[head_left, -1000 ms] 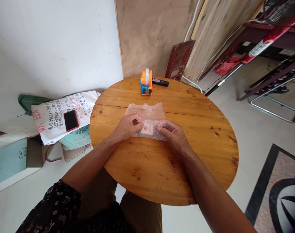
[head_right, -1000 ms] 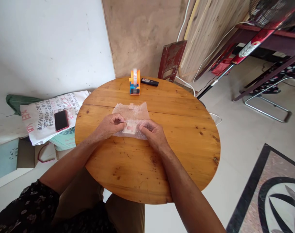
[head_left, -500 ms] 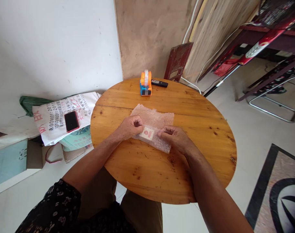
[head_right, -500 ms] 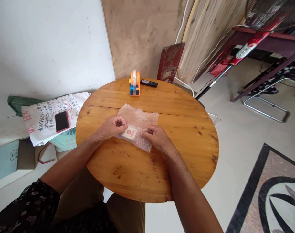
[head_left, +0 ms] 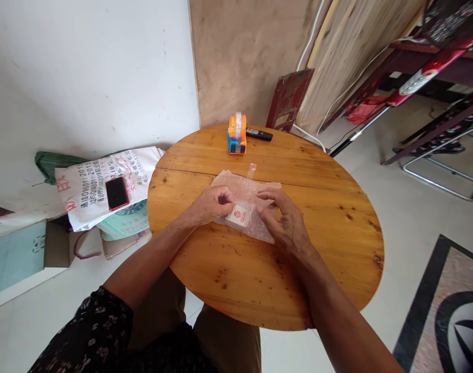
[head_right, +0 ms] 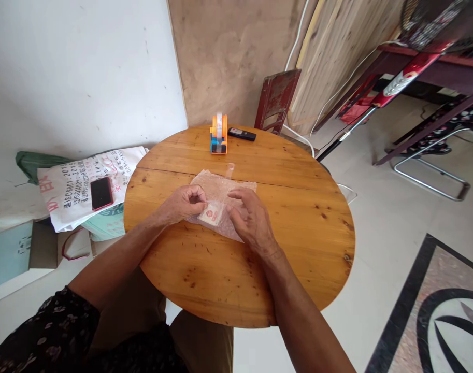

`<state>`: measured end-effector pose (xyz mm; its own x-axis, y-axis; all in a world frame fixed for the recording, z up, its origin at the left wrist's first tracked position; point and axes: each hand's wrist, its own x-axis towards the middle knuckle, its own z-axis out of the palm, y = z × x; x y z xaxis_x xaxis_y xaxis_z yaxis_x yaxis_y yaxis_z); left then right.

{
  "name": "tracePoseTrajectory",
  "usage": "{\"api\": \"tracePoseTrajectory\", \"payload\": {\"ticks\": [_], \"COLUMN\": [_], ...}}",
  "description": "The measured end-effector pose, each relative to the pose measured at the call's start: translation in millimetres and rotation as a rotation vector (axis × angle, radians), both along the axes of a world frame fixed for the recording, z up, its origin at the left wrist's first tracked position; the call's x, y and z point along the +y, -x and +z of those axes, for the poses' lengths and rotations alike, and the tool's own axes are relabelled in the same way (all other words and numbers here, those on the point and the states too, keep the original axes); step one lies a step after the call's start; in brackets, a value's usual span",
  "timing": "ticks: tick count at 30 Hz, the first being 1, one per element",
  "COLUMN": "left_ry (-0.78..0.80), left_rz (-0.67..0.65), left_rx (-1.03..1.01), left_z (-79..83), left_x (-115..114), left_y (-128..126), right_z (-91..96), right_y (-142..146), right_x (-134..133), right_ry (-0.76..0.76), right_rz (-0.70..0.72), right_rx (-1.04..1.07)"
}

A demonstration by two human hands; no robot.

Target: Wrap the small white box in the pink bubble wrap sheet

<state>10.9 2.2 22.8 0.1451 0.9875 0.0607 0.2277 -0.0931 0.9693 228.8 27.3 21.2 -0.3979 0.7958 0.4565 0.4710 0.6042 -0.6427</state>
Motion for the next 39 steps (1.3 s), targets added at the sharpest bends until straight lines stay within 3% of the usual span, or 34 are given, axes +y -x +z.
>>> {"api": "tracePoseTrajectory", "payload": {"ticks": [5,12,18,23,27,31,39], "left_ry": [0.012,0.023,-0.034,0.011,0.031,0.165,0.427], "left_rz": [-0.016,-0.038,-0.007,0.032,0.181,0.243,0.199], "left_rx": [-0.019,0.021,0.144,0.251,0.344,0.404,0.230], "left_z": [-0.6,1.4,0.9,-2.2,-2.7,1.5,15.4], "left_x": [2.4,5.6,6.8,-0.9,-11.8,-16.5,-6.4], "left_y": [0.3,0.2,7.0,38.3,58.6,61.6,45.4], "right_z": [7.7,12.3,2.6,0.3,0.5,1.1,2.7], "right_y": [4.7,14.4,21.1,19.6,20.8,22.9,24.8], "right_x": [-11.4,-19.6,-17.6,-16.7,-17.8,-19.3,-20.2], "right_ry": [-0.448,-0.640,-0.550,-0.491,-0.443,-0.430,-0.434], "right_rz": [0.108,0.142,0.108,0.138,0.162,0.154,0.142], "right_rx": [-0.102,-0.248,-0.465,-0.493,-0.560,-0.606,-0.631]}}
